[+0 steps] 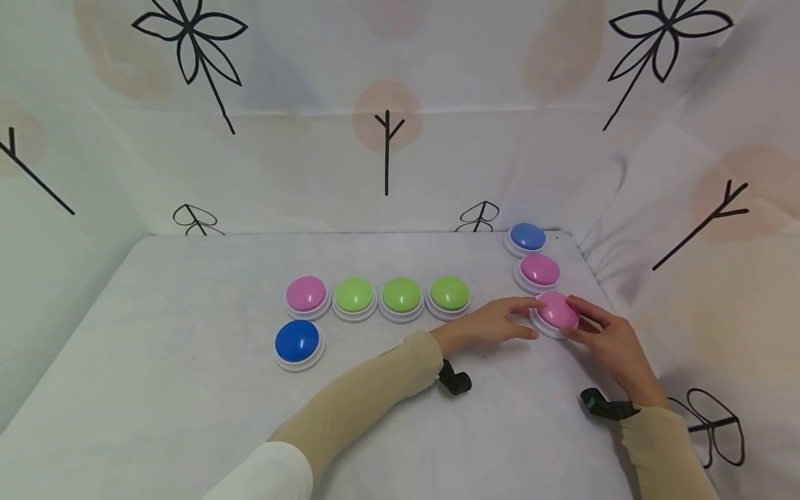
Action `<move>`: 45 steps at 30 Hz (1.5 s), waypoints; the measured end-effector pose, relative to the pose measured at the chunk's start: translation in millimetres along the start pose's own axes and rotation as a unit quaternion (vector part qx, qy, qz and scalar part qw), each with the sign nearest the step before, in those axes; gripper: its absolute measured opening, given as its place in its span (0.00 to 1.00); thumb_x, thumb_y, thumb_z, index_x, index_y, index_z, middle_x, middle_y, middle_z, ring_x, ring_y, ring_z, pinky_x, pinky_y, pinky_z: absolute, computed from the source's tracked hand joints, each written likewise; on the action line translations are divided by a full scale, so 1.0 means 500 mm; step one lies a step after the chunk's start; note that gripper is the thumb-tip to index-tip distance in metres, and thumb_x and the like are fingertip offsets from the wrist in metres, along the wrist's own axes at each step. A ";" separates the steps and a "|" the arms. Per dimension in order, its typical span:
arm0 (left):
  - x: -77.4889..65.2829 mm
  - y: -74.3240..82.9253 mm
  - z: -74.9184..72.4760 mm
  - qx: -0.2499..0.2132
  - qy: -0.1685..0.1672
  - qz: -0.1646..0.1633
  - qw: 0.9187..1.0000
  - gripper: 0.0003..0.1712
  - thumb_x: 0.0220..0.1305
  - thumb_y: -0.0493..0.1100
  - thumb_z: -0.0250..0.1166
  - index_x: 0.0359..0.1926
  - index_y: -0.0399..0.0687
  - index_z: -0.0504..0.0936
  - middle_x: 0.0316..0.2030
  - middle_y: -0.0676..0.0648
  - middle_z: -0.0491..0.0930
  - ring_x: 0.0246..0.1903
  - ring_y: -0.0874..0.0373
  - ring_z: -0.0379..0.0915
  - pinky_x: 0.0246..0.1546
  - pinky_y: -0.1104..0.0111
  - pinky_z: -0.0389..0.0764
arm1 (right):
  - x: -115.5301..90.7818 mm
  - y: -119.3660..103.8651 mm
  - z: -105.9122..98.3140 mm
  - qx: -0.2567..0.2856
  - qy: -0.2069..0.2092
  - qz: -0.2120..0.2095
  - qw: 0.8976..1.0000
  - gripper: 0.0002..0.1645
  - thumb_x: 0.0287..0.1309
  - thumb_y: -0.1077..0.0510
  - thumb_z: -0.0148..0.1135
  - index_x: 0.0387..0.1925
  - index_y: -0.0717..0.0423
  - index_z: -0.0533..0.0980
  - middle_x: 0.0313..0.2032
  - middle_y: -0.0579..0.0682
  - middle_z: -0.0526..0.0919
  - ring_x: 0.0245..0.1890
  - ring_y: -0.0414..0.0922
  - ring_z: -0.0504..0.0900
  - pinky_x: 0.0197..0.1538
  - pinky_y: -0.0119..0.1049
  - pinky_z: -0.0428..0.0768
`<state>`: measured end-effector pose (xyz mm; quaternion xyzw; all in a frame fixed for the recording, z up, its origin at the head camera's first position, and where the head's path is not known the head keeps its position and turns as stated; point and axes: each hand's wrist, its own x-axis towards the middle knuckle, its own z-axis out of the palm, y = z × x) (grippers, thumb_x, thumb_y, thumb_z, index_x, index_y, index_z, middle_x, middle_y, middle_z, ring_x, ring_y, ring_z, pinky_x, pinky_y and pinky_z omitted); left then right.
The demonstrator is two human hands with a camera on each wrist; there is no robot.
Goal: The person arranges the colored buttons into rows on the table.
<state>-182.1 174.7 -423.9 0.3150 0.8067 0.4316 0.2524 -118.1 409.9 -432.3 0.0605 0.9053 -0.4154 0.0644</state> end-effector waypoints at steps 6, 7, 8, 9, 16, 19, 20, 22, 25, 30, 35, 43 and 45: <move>0.000 0.002 0.003 0.005 0.002 0.013 1.000 0.34 0.66 0.50 0.67 0.71 0.68 0.68 0.67 0.62 0.68 0.64 0.71 0.61 0.62 0.74 0.64 | -0.004 -0.005 -0.007 -0.013 0.000 -0.004 1.000 0.45 0.67 0.42 0.61 0.75 0.58 0.57 0.72 0.67 0.58 0.69 0.68 0.58 0.53 0.27 0.75; 0.000 0.002 0.004 0.007 0.003 0.014 1.000 0.34 0.66 0.50 0.67 0.71 0.68 0.68 0.68 0.62 0.67 0.65 0.71 0.60 0.63 0.74 0.63 | -0.005 -0.004 -0.007 -0.013 0.001 -0.002 1.000 0.45 0.67 0.42 0.61 0.75 0.58 0.58 0.72 0.67 0.59 0.68 0.68 0.58 0.52 0.26 0.76; 0.000 0.003 0.005 0.010 0.003 0.015 1.000 0.34 0.66 0.50 0.67 0.71 0.68 0.68 0.68 0.63 0.67 0.66 0.72 0.59 0.63 0.74 0.63 | -0.006 -0.004 -0.007 -0.014 0.002 -0.002 1.000 0.44 0.67 0.42 0.61 0.75 0.58 0.58 0.72 0.67 0.59 0.68 0.68 0.59 0.51 0.26 0.77; 0.000 0.004 0.006 0.010 0.003 0.016 1.000 0.34 0.66 0.51 0.67 0.71 0.68 0.68 0.68 0.63 0.66 0.66 0.72 0.59 0.64 0.74 0.62 | -0.008 -0.003 -0.006 -0.013 0.002 -0.002 1.000 0.44 0.67 0.42 0.60 0.75 0.58 0.58 0.71 0.67 0.60 0.68 0.68 0.59 0.51 0.26 0.77; -0.010 0.013 0.006 0.001 0.000 0.031 1.000 0.34 0.66 0.50 0.67 0.71 0.68 0.68 0.67 0.63 0.67 0.64 0.72 0.61 0.61 0.73 0.66 | -0.019 0.012 -0.011 -0.011 -0.018 -0.020 1.000 0.44 0.67 0.43 0.62 0.74 0.59 0.59 0.68 0.68 0.63 0.64 0.67 0.63 0.43 0.18 0.76; -0.016 0.017 0.005 0.008 0.003 0.036 0.999 0.34 0.66 0.49 0.67 0.71 0.68 0.69 0.67 0.63 0.68 0.63 0.71 0.63 0.59 0.75 0.67 | -0.025 0.018 -0.013 -0.005 -0.027 -0.026 0.999 0.43 0.66 0.45 0.64 0.74 0.59 0.60 0.67 0.66 0.64 0.61 0.61 0.66 0.43 0.17 0.75; -0.017 0.018 0.005 0.009 0.005 0.036 0.999 0.33 0.67 0.48 0.67 0.71 0.68 0.69 0.66 0.63 0.69 0.62 0.72 0.63 0.57 0.76 0.67 | -0.026 0.020 -0.014 -0.006 -0.028 -0.028 0.999 0.42 0.65 0.46 0.64 0.73 0.59 0.61 0.67 0.66 0.65 0.61 0.59 0.67 0.43 0.17 0.75; -0.020 0.020 0.004 0.011 0.011 0.036 0.999 0.33 0.66 0.48 0.67 0.70 0.67 0.70 0.65 0.62 0.70 0.60 0.71 0.65 0.53 0.78 0.69 | -0.028 0.020 -0.013 -0.002 -0.028 -0.033 0.999 0.42 0.64 0.47 0.66 0.73 0.58 0.62 0.66 0.64 0.66 0.59 0.52 0.68 0.45 0.17 0.75; -0.022 0.021 0.002 0.014 0.023 0.033 0.999 0.31 0.66 0.48 0.68 0.69 0.68 0.72 0.62 0.63 0.71 0.56 0.72 0.67 0.45 0.80 0.71 | -0.030 0.019 -0.013 0.000 -0.024 -0.040 0.999 0.42 0.63 0.46 0.66 0.72 0.59 0.63 0.64 0.60 0.69 0.56 0.43 0.69 0.45 0.16 0.75; -0.018 0.012 0.002 0.027 0.035 0.036 0.998 0.31 0.65 0.46 0.69 0.68 0.67 0.74 0.60 0.63 0.72 0.53 0.72 0.69 0.43 0.83 0.71 | -0.032 0.014 -0.010 0.008 -0.026 -0.045 0.999 0.41 0.62 0.46 0.68 0.70 0.60 0.66 0.58 0.45 0.73 0.53 0.30 0.68 0.45 0.16 0.74; -0.011 -0.002 0.003 0.044 0.043 0.030 0.998 0.31 0.64 0.45 0.70 0.67 0.65 0.75 0.60 0.62 0.73 0.52 0.72 0.71 0.45 0.84 0.69 | -0.033 0.008 -0.006 0.000 -0.038 -0.045 0.998 0.41 0.61 0.46 0.69 0.69 0.61 0.67 0.61 0.51 0.73 0.59 0.47 0.69 0.46 0.16 0.74; -0.006 0.006 0.006 0.057 0.050 0.024 0.997 0.29 0.65 0.42 0.69 0.65 0.65 0.77 0.58 0.63 0.75 0.51 0.71 0.70 0.49 0.83 0.68 | -0.034 0.002 -0.008 -0.020 -0.037 -0.059 0.997 0.41 0.60 0.46 0.70 0.68 0.61 0.68 0.63 0.57 0.72 0.60 0.56 0.69 0.47 0.15 0.73; -0.006 0.010 0.009 0.049 0.054 0.028 0.997 0.29 0.65 0.40 0.69 0.64 0.65 0.77 0.57 0.64 0.76 0.51 0.71 0.70 0.48 0.82 0.69 | -0.035 0.002 -0.008 -0.019 -0.031 -0.058 0.998 0.41 0.60 0.46 0.70 0.68 0.61 0.68 0.63 0.59 0.72 0.60 0.56 0.69 0.47 0.16 0.73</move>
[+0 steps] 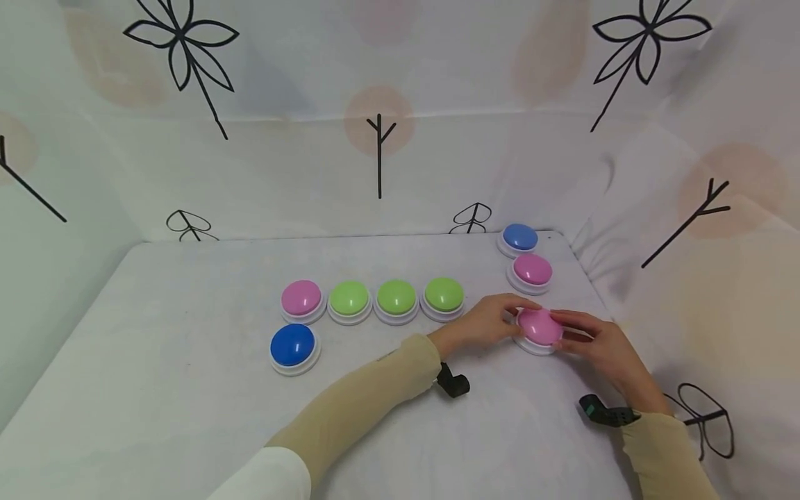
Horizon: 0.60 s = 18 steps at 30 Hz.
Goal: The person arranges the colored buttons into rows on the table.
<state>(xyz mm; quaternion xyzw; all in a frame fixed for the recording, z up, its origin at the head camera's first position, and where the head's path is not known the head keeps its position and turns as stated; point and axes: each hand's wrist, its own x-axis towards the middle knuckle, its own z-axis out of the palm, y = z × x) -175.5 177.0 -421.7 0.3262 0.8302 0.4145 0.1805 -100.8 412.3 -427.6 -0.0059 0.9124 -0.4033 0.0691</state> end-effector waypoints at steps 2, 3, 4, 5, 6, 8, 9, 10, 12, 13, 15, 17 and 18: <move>0.000 0.000 0.002 -0.003 0.001 0.004 1.000 0.29 0.65 0.39 0.69 0.64 0.66 0.78 0.58 0.65 0.75 0.51 0.71 0.69 0.49 0.82 0.69 | 0.000 -0.002 0.003 0.002 0.004 0.002 1.000 0.40 0.60 0.47 0.70 0.68 0.62 0.68 0.63 0.61 0.72 0.61 0.59 0.68 0.46 0.15 0.73; 0.000 0.000 0.003 -0.001 0.002 0.006 1.000 0.29 0.65 0.39 0.69 0.64 0.66 0.78 0.59 0.66 0.75 0.51 0.71 0.69 0.49 0.82 0.69 | 0.000 -0.002 0.004 0.002 0.004 0.004 1.000 0.40 0.60 0.47 0.70 0.68 0.62 0.68 0.63 0.62 0.71 0.61 0.61 0.67 0.46 0.16 0.74; 0.000 0.000 0.003 0.003 0.003 0.005 1.000 0.29 0.65 0.39 0.69 0.64 0.66 0.78 0.59 0.66 0.75 0.51 0.72 0.69 0.49 0.82 0.69 | 0.000 -0.003 0.006 0.001 0.004 0.006 1.000 0.40 0.61 0.47 0.70 0.68 0.62 0.68 0.63 0.63 0.71 0.62 0.62 0.67 0.47 0.16 0.74; 0.000 -0.001 0.003 0.004 0.003 0.002 1.000 0.29 0.64 0.40 0.69 0.64 0.67 0.78 0.59 0.66 0.74 0.51 0.72 0.69 0.49 0.82 0.69 | 0.000 -0.004 0.007 0.000 0.002 0.009 1.000 0.41 0.61 0.47 0.69 0.68 0.62 0.67 0.64 0.64 0.70 0.63 0.64 0.66 0.47 0.18 0.75; 0.000 -0.002 0.002 0.007 0.003 -0.001 1.000 0.29 0.64 0.40 0.70 0.64 0.67 0.77 0.59 0.66 0.74 0.50 0.72 0.70 0.48 0.82 0.69 | 0.001 -0.006 0.007 -0.003 -0.002 0.013 1.000 0.41 0.61 0.47 0.69 0.68 0.62 0.67 0.64 0.65 0.70 0.64 0.65 0.65 0.49 0.21 0.77; -0.001 -0.004 -0.001 0.008 0.003 -0.012 1.000 0.30 0.63 0.42 0.71 0.64 0.68 0.77 0.58 0.66 0.75 0.49 0.72 0.71 0.45 0.82 0.71 | 0.001 -0.009 0.009 -0.007 -0.010 0.022 1.000 0.41 0.61 0.45 0.68 0.69 0.62 0.67 0.65 0.65 0.69 0.66 0.66 0.63 0.56 0.34 0.78; -0.001 -0.006 -0.002 0.010 0.002 -0.017 1.000 0.30 0.63 0.43 0.71 0.64 0.68 0.77 0.57 0.66 0.76 0.48 0.73 0.71 0.44 0.83 0.71 | 0.001 -0.011 0.010 -0.005 -0.014 0.026 1.000 0.42 0.62 0.45 0.68 0.69 0.62 0.66 0.66 0.65 0.69 0.67 0.66 0.61 0.60 0.42 0.77; -0.002 -0.007 -0.005 0.009 0.000 -0.022 1.000 0.30 0.62 0.44 0.72 0.64 0.68 0.78 0.55 0.66 0.77 0.48 0.73 0.71 0.43 0.82 0.71 | 0.000 -0.013 0.011 -0.004 -0.018 0.029 0.999 0.42 0.62 0.44 0.68 0.69 0.62 0.66 0.66 0.65 0.68 0.67 0.67 0.60 0.62 0.50 0.74; -0.003 -0.009 -0.009 0.009 -0.007 -0.026 1.000 0.29 0.61 0.44 0.73 0.63 0.68 0.79 0.53 0.65 0.78 0.48 0.73 0.72 0.42 0.82 0.72 | -0.002 -0.017 0.013 -0.003 -0.020 0.032 0.999 0.43 0.62 0.43 0.67 0.70 0.61 0.66 0.67 0.65 0.68 0.68 0.66 0.58 0.62 0.62 0.69; -0.004 -0.011 -0.012 0.009 -0.011 -0.025 1.000 0.29 0.61 0.44 0.73 0.63 0.68 0.79 0.52 0.66 0.79 0.48 0.73 0.71 0.42 0.83 0.72 | -0.003 -0.019 0.014 -0.001 -0.020 0.032 0.999 0.43 0.62 0.42 0.67 0.70 0.61 0.66 0.67 0.64 0.68 0.68 0.66 0.58 0.62 0.62 0.69; -0.005 -0.013 -0.017 0.013 -0.017 -0.017 1.000 0.29 0.60 0.43 0.73 0.62 0.67 0.80 0.51 0.65 0.79 0.48 0.73 0.71 0.42 0.83 0.71 | -0.006 -0.023 0.015 0.002 -0.019 0.028 0.999 0.43 0.62 0.42 0.67 0.69 0.60 0.67 0.67 0.63 0.69 0.68 0.66 0.59 0.63 0.48 0.74; -0.008 -0.016 -0.022 0.015 -0.021 -0.011 1.000 0.29 0.60 0.42 0.74 0.62 0.67 0.80 0.51 0.66 0.79 0.47 0.73 0.71 0.41 0.83 0.71 | -0.009 -0.027 0.018 0.006 -0.016 0.023 1.000 0.42 0.62 0.41 0.66 0.69 0.59 0.68 0.65 0.59 0.71 0.67 0.64 0.60 0.57 0.31 0.77; -0.010 -0.018 -0.025 0.016 -0.021 -0.008 1.000 0.29 0.60 0.42 0.74 0.62 0.67 0.80 0.51 0.66 0.79 0.47 0.73 0.71 0.41 0.83 0.71 | -0.010 -0.029 0.020 0.012 -0.015 0.020 1.000 0.41 0.62 0.42 0.66 0.69 0.59 0.68 0.64 0.56 0.72 0.67 0.63 0.61 0.53 0.23 0.76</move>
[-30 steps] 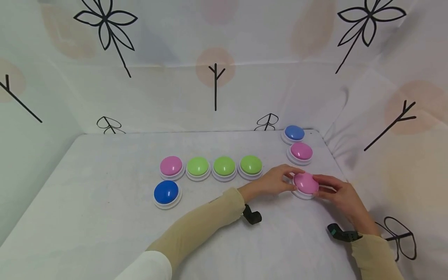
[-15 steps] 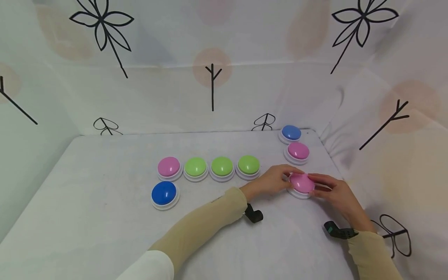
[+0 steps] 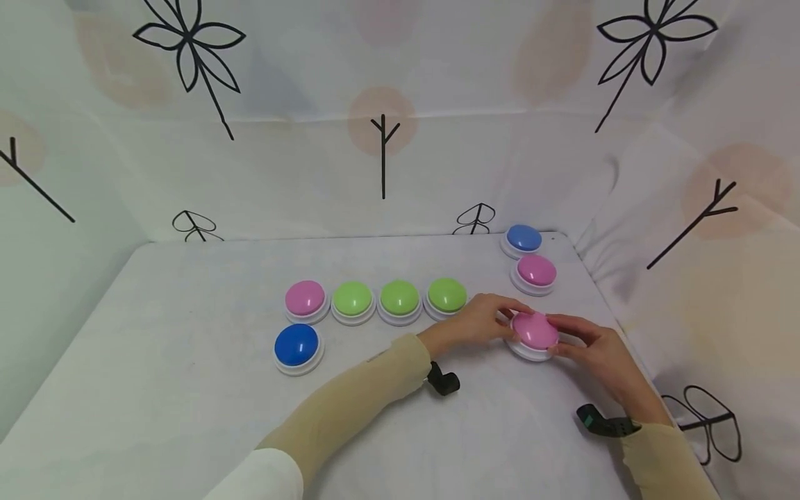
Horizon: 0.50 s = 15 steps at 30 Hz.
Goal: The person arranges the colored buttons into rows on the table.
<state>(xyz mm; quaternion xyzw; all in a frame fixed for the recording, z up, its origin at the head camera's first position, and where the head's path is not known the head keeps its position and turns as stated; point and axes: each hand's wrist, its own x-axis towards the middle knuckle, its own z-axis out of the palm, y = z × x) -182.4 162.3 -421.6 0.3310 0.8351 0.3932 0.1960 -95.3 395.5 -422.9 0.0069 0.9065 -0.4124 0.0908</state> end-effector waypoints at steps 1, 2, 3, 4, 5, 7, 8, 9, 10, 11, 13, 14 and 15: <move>-0.002 -0.002 -0.002 -0.001 0.000 0.004 1.000 0.29 0.60 0.42 0.74 0.62 0.66 0.80 0.52 0.66 0.79 0.47 0.73 0.71 0.40 0.83 0.71 | -0.001 -0.002 0.002 0.003 0.001 -0.003 1.000 0.41 0.62 0.42 0.66 0.69 0.59 0.68 0.63 0.51 0.73 0.66 0.62 0.61 0.48 0.17 0.74; -0.005 -0.004 -0.004 0.002 0.002 0.008 1.000 0.29 0.60 0.42 0.74 0.62 0.66 0.80 0.52 0.65 0.79 0.46 0.73 0.71 0.40 0.84 0.71 | -0.002 -0.004 0.004 0.008 0.001 -0.007 1.000 0.40 0.62 0.42 0.66 0.68 0.59 0.68 0.61 0.46 0.74 0.66 0.60 0.62 0.47 0.15 0.72; -0.008 -0.007 -0.006 0.005 0.002 0.012 1.000 0.29 0.60 0.42 0.74 0.62 0.65 0.80 0.52 0.65 0.79 0.45 0.73 0.71 0.40 0.84 0.71 | -0.004 -0.006 0.007 0.012 0.002 -0.012 1.000 0.39 0.62 0.43 0.67 0.68 0.58 0.69 0.59 0.41 0.75 0.65 0.58 0.63 0.47 0.15 0.71; -0.011 -0.009 -0.008 0.010 0.001 0.013 1.000 0.29 0.60 0.43 0.74 0.62 0.65 0.80 0.52 0.65 0.79 0.44 0.74 0.71 0.39 0.84 0.71 | -0.004 -0.008 0.010 0.016 0.001 -0.016 1.000 0.39 0.62 0.44 0.67 0.68 0.58 0.69 0.58 0.37 0.75 0.65 0.55 0.64 0.47 0.15 0.71; -0.016 -0.011 -0.010 0.014 0.001 0.017 1.000 0.29 0.60 0.43 0.74 0.62 0.65 0.80 0.52 0.65 0.79 0.44 0.74 0.71 0.39 0.85 0.71 | -0.005 -0.010 0.013 0.021 0.001 -0.022 1.000 0.38 0.63 0.45 0.67 0.68 0.58 0.69 0.57 0.34 0.75 0.64 0.51 0.65 0.47 0.15 0.71; -0.025 -0.014 -0.014 0.023 0.002 0.028 0.999 0.29 0.60 0.43 0.74 0.62 0.63 0.80 0.53 0.64 0.79 0.43 0.74 0.72 0.39 0.85 0.71 | -0.008 -0.014 0.020 0.028 0.002 -0.033 0.999 0.37 0.62 0.46 0.68 0.67 0.59 0.70 0.56 0.32 0.75 0.62 0.42 0.67 0.48 0.15 0.72; -0.031 -0.016 -0.017 0.028 0.002 0.031 0.999 0.28 0.60 0.43 0.74 0.62 0.63 0.80 0.53 0.64 0.79 0.44 0.74 0.72 0.40 0.85 0.70 | -0.008 -0.017 0.025 0.036 0.002 -0.038 0.999 0.36 0.62 0.48 0.68 0.67 0.59 0.70 0.56 0.33 0.76 0.60 0.37 0.67 0.48 0.16 0.72; -0.037 -0.017 -0.020 0.031 0.002 0.034 0.999 0.28 0.60 0.43 0.74 0.62 0.62 0.80 0.53 0.64 0.79 0.44 0.74 0.71 0.40 0.86 0.70 | -0.009 -0.019 0.029 0.042 0.003 -0.044 0.998 0.36 0.62 0.49 0.68 0.67 0.59 0.71 0.57 0.34 0.76 0.59 0.32 0.67 0.49 0.16 0.73; -0.043 -0.018 -0.022 0.035 0.003 0.036 0.999 0.28 0.60 0.43 0.74 0.61 0.62 0.80 0.53 0.64 0.79 0.44 0.74 0.71 0.41 0.86 0.70 | -0.010 -0.022 0.033 0.049 0.002 -0.047 0.998 0.36 0.62 0.50 0.68 0.67 0.60 0.71 0.57 0.35 0.76 0.57 0.29 0.67 0.48 0.17 0.73; -0.050 -0.019 -0.024 0.035 0.005 0.039 0.999 0.28 0.59 0.43 0.74 0.61 0.61 0.81 0.53 0.64 0.79 0.45 0.74 0.72 0.41 0.86 0.69 | -0.011 -0.025 0.038 0.054 0.003 -0.050 0.997 0.35 0.62 0.50 0.69 0.66 0.60 0.71 0.57 0.35 0.76 0.56 0.26 0.66 0.48 0.17 0.74; -0.064 -0.021 -0.029 0.033 0.007 0.042 0.999 0.27 0.59 0.42 0.74 0.61 0.60 0.81 0.54 0.64 0.80 0.45 0.74 0.72 0.42 0.87 0.69 | -0.013 -0.033 0.047 0.065 0.001 -0.054 0.996 0.35 0.61 0.51 0.69 0.66 0.59 0.72 0.57 0.36 0.76 0.55 0.23 0.66 0.48 0.18 0.74; -0.070 -0.023 -0.031 0.030 0.009 0.042 0.999 0.27 0.60 0.42 0.74 0.61 0.60 0.81 0.54 0.64 0.79 0.45 0.74 0.71 0.42 0.87 0.69 | -0.014 -0.037 0.051 0.066 -0.001 -0.055 0.996 0.35 0.61 0.51 0.69 0.66 0.59 0.72 0.57 0.36 0.76 0.55 0.23 0.66 0.48 0.18 0.75; -0.076 -0.025 -0.033 0.029 0.010 0.045 0.999 0.27 0.60 0.42 0.74 0.60 0.59 0.81 0.53 0.64 0.80 0.46 0.74 0.71 0.42 0.87 0.69 | -0.014 -0.042 0.055 0.067 -0.002 -0.057 0.996 0.34 0.61 0.52 0.69 0.66 0.59 0.72 0.58 0.38 0.76 0.54 0.22 0.66 0.48 0.19 0.75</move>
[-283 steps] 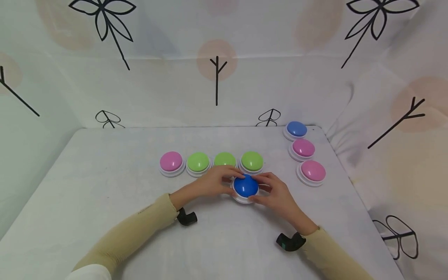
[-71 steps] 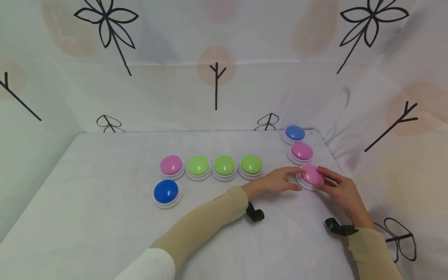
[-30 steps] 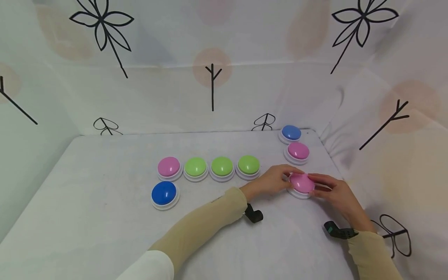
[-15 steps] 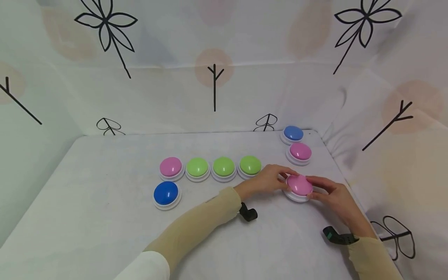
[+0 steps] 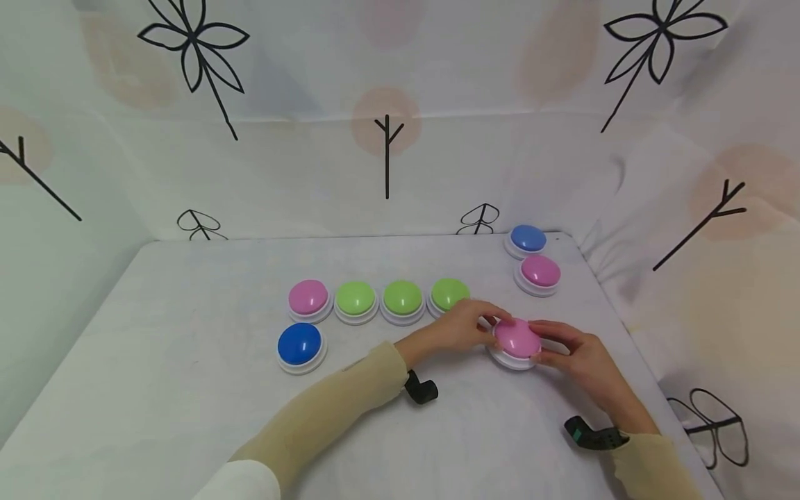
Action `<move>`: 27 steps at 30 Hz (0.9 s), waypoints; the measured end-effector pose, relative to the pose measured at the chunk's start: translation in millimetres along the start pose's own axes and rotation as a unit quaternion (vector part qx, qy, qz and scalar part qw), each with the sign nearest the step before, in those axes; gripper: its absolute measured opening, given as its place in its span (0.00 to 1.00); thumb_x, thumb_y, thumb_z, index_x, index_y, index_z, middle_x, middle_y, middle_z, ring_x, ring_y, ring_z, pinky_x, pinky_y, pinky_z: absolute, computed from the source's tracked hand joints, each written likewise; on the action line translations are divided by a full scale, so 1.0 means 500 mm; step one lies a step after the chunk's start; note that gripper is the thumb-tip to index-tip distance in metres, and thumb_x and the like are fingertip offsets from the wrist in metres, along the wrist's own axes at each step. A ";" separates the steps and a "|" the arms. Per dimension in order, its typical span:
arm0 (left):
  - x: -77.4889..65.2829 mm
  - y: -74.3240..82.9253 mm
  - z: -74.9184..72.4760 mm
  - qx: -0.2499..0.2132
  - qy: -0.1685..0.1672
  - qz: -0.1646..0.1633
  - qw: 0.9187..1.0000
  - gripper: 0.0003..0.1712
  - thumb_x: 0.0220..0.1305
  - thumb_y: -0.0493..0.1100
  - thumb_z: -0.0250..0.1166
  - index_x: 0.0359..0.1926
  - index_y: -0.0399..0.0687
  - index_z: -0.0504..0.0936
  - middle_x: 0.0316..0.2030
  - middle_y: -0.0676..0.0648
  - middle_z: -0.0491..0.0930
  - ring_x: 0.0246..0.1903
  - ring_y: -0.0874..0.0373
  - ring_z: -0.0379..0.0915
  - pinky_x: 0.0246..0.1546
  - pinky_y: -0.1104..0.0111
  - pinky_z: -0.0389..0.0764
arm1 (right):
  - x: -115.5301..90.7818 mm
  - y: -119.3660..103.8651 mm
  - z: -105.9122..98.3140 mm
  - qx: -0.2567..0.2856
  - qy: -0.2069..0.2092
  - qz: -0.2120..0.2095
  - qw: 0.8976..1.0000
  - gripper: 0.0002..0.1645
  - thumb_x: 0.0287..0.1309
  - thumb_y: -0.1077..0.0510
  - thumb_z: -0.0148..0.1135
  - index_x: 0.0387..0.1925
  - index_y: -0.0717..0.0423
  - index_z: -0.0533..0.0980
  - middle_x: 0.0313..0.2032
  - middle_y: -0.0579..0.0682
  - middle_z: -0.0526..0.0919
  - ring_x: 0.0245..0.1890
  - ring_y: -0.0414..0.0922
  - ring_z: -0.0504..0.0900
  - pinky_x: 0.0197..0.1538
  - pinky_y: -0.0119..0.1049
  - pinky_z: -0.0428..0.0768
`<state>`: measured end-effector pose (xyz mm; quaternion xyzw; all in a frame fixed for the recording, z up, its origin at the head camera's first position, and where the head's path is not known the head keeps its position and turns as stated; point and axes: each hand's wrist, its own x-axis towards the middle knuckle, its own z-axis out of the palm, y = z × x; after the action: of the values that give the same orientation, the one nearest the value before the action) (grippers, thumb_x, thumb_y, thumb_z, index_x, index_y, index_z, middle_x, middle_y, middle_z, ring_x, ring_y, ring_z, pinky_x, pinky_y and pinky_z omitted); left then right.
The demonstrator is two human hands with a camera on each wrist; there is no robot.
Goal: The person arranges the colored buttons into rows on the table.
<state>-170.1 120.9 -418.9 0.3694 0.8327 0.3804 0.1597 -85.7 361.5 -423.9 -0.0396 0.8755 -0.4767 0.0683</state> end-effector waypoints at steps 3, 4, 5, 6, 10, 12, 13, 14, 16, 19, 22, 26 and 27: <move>-0.018 -0.005 -0.005 -0.003 0.006 0.011 1.000 0.26 0.60 0.41 0.74 0.60 0.57 0.82 0.53 0.64 0.80 0.46 0.73 0.71 0.43 0.87 0.69 | -0.001 -0.011 0.013 -0.002 -0.005 -0.002 1.000 0.34 0.61 0.51 0.69 0.65 0.59 0.73 0.61 0.46 0.76 0.55 0.24 0.66 0.49 0.19 0.75; -0.024 -0.007 -0.006 -0.004 0.010 0.015 1.000 0.25 0.60 0.40 0.74 0.59 0.56 0.83 0.53 0.64 0.81 0.46 0.73 0.71 0.43 0.87 0.69 | -0.001 -0.015 0.018 -0.005 -0.006 -0.001 1.000 0.34 0.61 0.50 0.69 0.65 0.58 0.73 0.61 0.49 0.75 0.56 0.25 0.67 0.49 0.19 0.75; -0.029 -0.009 -0.008 -0.001 0.012 0.019 1.000 0.25 0.60 0.40 0.74 0.59 0.56 0.83 0.53 0.63 0.81 0.47 0.73 0.71 0.43 0.88 0.69 | -0.002 -0.020 0.022 -0.006 -0.008 0.000 1.000 0.34 0.61 0.50 0.69 0.65 0.58 0.73 0.62 0.52 0.75 0.57 0.28 0.67 0.49 0.19 0.75; -0.035 -0.011 -0.009 -0.001 0.014 0.023 1.000 0.25 0.60 0.40 0.74 0.59 0.55 0.83 0.54 0.63 0.81 0.47 0.73 0.71 0.44 0.88 0.69 | -0.002 -0.024 0.026 -0.009 -0.010 0.002 1.000 0.34 0.61 0.49 0.69 0.65 0.57 0.73 0.63 0.54 0.74 0.59 0.32 0.68 0.49 0.19 0.75; -0.057 -0.021 -0.012 -0.003 0.019 0.030 0.999 0.24 0.59 0.39 0.74 0.58 0.54 0.83 0.55 0.62 0.81 0.47 0.74 0.71 0.45 0.87 0.70 | -0.001 -0.041 0.043 -0.011 -0.020 0.013 1.000 0.34 0.61 0.48 0.69 0.65 0.56 0.73 0.65 0.58 0.72 0.65 0.51 0.66 0.50 0.20 0.75; -0.069 -0.028 -0.015 -0.002 0.020 0.030 0.999 0.24 0.59 0.39 0.74 0.57 0.54 0.84 0.55 0.62 0.81 0.47 0.75 0.71 0.45 0.87 0.71 | 0.002 -0.049 0.054 -0.010 -0.026 0.014 1.000 0.34 0.61 0.48 0.70 0.65 0.56 0.73 0.65 0.59 0.71 0.66 0.58 0.65 0.50 0.21 0.75; -0.074 -0.030 -0.016 0.000 0.021 0.030 0.999 0.24 0.59 0.39 0.74 0.57 0.54 0.84 0.55 0.62 0.80 0.47 0.75 0.71 0.46 0.86 0.71 | 0.002 -0.052 0.058 -0.009 -0.027 0.014 0.999 0.34 0.60 0.48 0.70 0.65 0.56 0.74 0.65 0.59 0.71 0.66 0.59 0.64 0.50 0.21 0.76; -0.080 -0.032 -0.017 0.000 0.021 0.030 0.999 0.23 0.59 0.38 0.74 0.57 0.54 0.84 0.55 0.61 0.80 0.47 0.75 0.71 0.46 0.86 0.71 | 0.003 -0.055 0.062 -0.008 -0.029 0.013 0.999 0.34 0.60 0.48 0.70 0.65 0.56 0.74 0.65 0.59 0.71 0.67 0.60 0.64 0.50 0.21 0.76; -0.093 -0.037 -0.022 0.003 0.023 0.029 0.999 0.23 0.59 0.38 0.73 0.56 0.54 0.84 0.55 0.61 0.80 0.48 0.74 0.72 0.47 0.85 0.71 | 0.005 -0.061 0.073 -0.007 -0.031 0.006 0.999 0.34 0.59 0.48 0.71 0.64 0.56 0.75 0.64 0.58 0.72 0.66 0.60 0.65 0.49 0.22 0.77; -0.115 -0.045 -0.033 0.010 0.026 0.032 0.999 0.23 0.59 0.38 0.73 0.57 0.54 0.84 0.55 0.60 0.80 0.50 0.73 0.72 0.48 0.84 0.71 | 0.009 -0.071 0.092 0.003 -0.034 -0.010 0.999 0.33 0.58 0.50 0.73 0.63 0.55 0.76 0.63 0.56 0.74 0.65 0.58 0.67 0.50 0.24 0.78; -0.138 -0.051 -0.044 0.012 0.031 0.031 0.999 0.24 0.59 0.38 0.73 0.57 0.53 0.83 0.56 0.59 0.80 0.53 0.72 0.71 0.50 0.83 0.71 | 0.014 -0.080 0.110 0.018 -0.040 -0.024 0.999 0.32 0.56 0.52 0.74 0.62 0.54 0.77 0.62 0.55 0.74 0.64 0.58 0.68 0.50 0.26 0.79; -0.166 -0.053 -0.055 0.009 0.049 0.028 0.998 0.23 0.59 0.38 0.74 0.57 0.51 0.84 0.58 0.57 0.79 0.58 0.70 0.70 0.51 0.82 0.71 | 0.016 -0.095 0.129 0.025 -0.036 -0.050 0.998 0.31 0.55 0.54 0.75 0.61 0.54 0.78 0.62 0.55 0.75 0.64 0.52 0.70 0.52 0.30 0.79; -0.172 -0.053 -0.058 0.008 0.055 0.028 0.998 0.23 0.58 0.38 0.74 0.56 0.51 0.84 0.59 0.56 0.79 0.58 0.69 0.70 0.52 0.82 0.72 | 0.017 -0.099 0.134 0.025 -0.034 -0.056 0.998 0.31 0.54 0.54 0.75 0.60 0.54 0.78 0.61 0.54 0.76 0.63 0.50 0.71 0.52 0.30 0.79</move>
<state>-141.0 31.2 -420.9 0.3721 0.8326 0.3978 0.0999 -83.3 278.0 -419.0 -0.1028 0.8570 -0.4998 0.0724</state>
